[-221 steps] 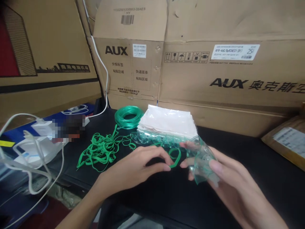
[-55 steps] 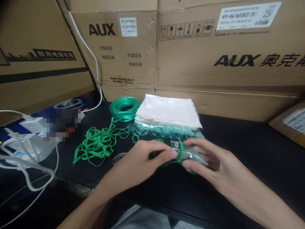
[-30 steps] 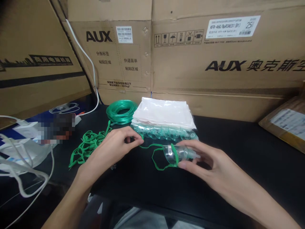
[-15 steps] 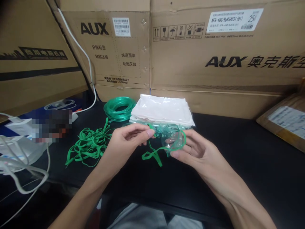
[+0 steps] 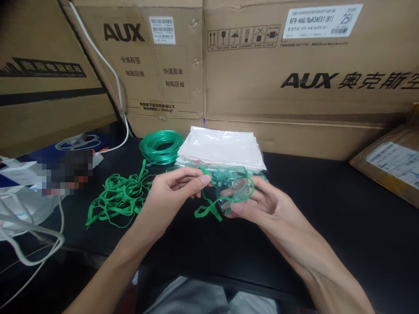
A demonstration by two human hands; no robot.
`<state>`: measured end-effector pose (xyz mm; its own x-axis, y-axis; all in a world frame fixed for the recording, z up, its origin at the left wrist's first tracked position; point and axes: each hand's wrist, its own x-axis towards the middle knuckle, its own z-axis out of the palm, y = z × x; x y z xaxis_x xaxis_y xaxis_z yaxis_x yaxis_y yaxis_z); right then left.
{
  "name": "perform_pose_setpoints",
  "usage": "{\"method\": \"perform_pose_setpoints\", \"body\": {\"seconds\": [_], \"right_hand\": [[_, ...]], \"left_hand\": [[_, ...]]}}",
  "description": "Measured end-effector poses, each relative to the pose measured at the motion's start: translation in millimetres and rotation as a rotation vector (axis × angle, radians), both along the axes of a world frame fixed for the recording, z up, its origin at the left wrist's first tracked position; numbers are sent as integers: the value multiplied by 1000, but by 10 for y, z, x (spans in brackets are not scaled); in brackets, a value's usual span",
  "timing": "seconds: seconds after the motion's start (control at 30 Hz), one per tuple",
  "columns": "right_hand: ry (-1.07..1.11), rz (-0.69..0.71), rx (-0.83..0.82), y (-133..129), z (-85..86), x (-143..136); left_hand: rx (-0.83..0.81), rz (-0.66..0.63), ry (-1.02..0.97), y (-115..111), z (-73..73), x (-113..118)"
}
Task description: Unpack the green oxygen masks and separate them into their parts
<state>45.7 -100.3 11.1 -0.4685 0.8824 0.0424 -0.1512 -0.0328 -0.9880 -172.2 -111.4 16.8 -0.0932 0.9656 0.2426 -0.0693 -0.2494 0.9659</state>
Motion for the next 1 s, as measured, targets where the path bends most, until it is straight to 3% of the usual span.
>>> {"method": "perform_pose_setpoints", "body": {"seconds": [0.6,1.0], "right_hand": [[-5,32,1,-3,-8,-1],[-41,-85,121,1,-27,-5]], "left_hand": [[21,35,-13,28,-48,21],[-54,23,-9,-2,-74,104]]}}
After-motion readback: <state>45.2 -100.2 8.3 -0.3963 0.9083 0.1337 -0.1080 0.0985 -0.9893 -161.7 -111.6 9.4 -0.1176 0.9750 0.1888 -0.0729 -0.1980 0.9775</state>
